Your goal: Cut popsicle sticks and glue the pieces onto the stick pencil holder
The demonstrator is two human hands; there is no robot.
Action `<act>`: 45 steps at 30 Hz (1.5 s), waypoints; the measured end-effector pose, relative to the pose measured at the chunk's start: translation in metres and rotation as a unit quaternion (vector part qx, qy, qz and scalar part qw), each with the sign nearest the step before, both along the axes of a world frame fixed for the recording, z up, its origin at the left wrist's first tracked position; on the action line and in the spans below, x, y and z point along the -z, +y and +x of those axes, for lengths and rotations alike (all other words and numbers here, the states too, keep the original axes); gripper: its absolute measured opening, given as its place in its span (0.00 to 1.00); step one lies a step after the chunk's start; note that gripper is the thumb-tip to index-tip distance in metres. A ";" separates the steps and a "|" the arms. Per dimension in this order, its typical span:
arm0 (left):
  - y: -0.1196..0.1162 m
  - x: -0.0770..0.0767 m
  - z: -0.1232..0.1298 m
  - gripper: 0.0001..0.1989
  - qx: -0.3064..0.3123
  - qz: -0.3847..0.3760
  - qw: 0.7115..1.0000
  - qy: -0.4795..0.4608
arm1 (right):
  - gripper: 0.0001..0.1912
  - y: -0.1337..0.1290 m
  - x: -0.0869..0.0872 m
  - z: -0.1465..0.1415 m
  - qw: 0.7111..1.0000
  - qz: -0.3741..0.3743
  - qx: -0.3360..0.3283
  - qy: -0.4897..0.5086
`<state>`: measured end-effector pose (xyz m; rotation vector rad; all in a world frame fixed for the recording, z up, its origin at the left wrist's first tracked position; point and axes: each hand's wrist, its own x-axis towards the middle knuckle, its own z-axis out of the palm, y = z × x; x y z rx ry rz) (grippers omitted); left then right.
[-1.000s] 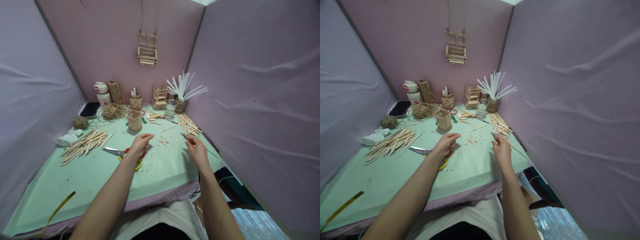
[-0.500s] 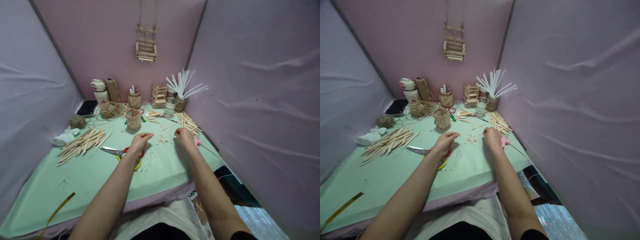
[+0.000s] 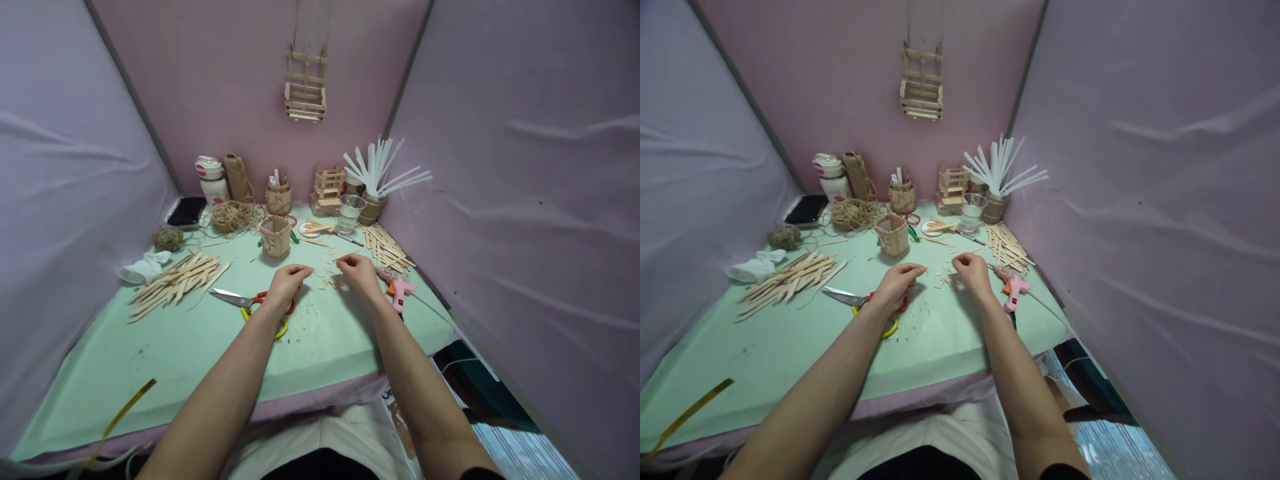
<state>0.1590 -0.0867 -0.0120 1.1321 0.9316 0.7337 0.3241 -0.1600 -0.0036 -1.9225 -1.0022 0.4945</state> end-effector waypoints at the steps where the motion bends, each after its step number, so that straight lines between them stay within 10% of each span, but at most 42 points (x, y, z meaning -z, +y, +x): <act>1: 0.000 0.001 0.000 0.16 -0.004 0.000 1.000 -0.004 | 0.11 0.001 0.000 -0.006 0.999 0.024 -0.016 0.041; 11: 0.000 0.006 0.004 0.14 -0.015 -0.020 0.997 -0.068 | 0.14 0.008 0.015 -0.037 0.955 0.129 -0.045 0.263; 45: -0.008 0.002 0.006 0.16 -0.027 -0.067 0.986 -0.149 | 0.10 0.013 0.024 -0.056 0.887 0.202 -0.005 0.415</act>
